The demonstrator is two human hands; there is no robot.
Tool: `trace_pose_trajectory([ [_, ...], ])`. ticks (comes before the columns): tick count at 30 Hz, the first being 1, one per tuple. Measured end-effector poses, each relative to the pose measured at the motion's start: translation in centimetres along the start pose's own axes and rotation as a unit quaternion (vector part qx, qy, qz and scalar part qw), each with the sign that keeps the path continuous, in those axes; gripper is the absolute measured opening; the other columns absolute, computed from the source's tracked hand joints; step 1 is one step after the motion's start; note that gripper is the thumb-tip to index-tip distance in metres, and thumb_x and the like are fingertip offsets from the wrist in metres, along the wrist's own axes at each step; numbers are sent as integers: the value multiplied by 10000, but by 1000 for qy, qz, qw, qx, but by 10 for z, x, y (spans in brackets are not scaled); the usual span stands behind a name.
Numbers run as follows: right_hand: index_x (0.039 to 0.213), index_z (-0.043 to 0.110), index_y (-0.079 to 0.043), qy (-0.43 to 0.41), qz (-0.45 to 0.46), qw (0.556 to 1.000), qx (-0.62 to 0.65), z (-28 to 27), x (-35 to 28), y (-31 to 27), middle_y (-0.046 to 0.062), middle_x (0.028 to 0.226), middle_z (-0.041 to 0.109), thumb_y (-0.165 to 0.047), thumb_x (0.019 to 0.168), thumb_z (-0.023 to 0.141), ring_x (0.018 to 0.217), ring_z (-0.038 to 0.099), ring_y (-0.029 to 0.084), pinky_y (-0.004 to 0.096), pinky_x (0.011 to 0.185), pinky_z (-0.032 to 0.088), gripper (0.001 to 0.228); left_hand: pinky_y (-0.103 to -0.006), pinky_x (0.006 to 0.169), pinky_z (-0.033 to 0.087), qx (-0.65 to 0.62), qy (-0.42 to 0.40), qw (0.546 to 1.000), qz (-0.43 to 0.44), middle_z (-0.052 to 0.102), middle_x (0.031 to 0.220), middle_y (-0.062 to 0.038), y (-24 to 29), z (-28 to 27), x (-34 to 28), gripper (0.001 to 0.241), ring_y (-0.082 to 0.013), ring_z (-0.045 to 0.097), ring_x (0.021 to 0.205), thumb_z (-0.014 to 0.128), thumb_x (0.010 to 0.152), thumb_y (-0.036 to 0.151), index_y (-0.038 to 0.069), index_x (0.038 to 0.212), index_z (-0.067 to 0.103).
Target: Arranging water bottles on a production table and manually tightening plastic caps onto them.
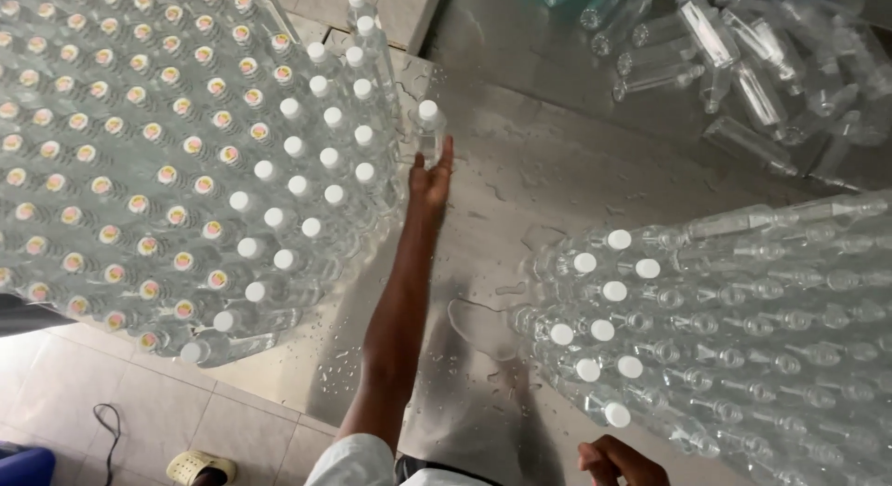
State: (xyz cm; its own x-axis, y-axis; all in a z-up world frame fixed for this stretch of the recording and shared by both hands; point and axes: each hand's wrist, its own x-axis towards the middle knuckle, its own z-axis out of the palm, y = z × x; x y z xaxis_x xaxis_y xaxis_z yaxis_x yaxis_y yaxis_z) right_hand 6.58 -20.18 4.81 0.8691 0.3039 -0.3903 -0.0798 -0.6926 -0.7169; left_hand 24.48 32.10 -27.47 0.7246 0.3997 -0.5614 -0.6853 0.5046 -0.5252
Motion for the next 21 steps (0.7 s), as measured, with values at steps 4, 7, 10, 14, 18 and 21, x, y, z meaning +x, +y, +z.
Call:
trace_pose_trajectory([
  [4,535,616,-47,29,-20,999,19,2,10,-3,11,546,302,-183,890,721,492,320,108,296,547,278,394,-625,1160,527,13,-14,1000,-9,268,1729,-379,28,22,71,743,-525,439,1510,565,1122,194,84,1740,167],
  [7,673,693,-132,-73,-17,996,-46,-14,22,21,-8,612,406,-356,969,774,584,392,113,275,575,375,380,-702,1158,528,120,-55,979,158,457,1562,-382,11,40,68,504,-563,434,1426,557,1104,80,-158,1537,457],
  [10,772,737,-196,-136,-75,979,-132,-22,32,6,-53,655,597,-401,1021,670,596,486,95,262,608,475,329,-354,1112,541,794,71,474,374,691,1463,-252,5,50,54,970,-347,672,1365,658,873,752,-25,1454,661],
  [14,1030,726,-104,-11,-310,924,-223,-11,69,-19,36,981,727,-283,1083,608,995,659,242,402,906,475,220,-508,1228,518,269,-61,942,189,520,1430,-424,-13,48,21,639,-469,596,1348,522,858,-279,-257,1472,347],
  [18,1322,692,-150,90,-396,820,-403,36,131,-18,39,1031,729,-470,1113,612,1104,687,245,509,1092,408,390,-503,1210,590,445,-155,878,87,717,1385,-175,-39,-24,-97,279,-333,730,1283,694,1083,58,11,1358,668],
  [21,1269,690,-117,34,-389,788,-476,58,150,-8,66,924,710,-343,1026,723,1011,688,259,517,1073,418,335,-501,1120,624,663,-168,730,-4,667,1459,-142,-55,-69,-214,475,-313,683,1346,701,1069,141,109,1531,596],
])
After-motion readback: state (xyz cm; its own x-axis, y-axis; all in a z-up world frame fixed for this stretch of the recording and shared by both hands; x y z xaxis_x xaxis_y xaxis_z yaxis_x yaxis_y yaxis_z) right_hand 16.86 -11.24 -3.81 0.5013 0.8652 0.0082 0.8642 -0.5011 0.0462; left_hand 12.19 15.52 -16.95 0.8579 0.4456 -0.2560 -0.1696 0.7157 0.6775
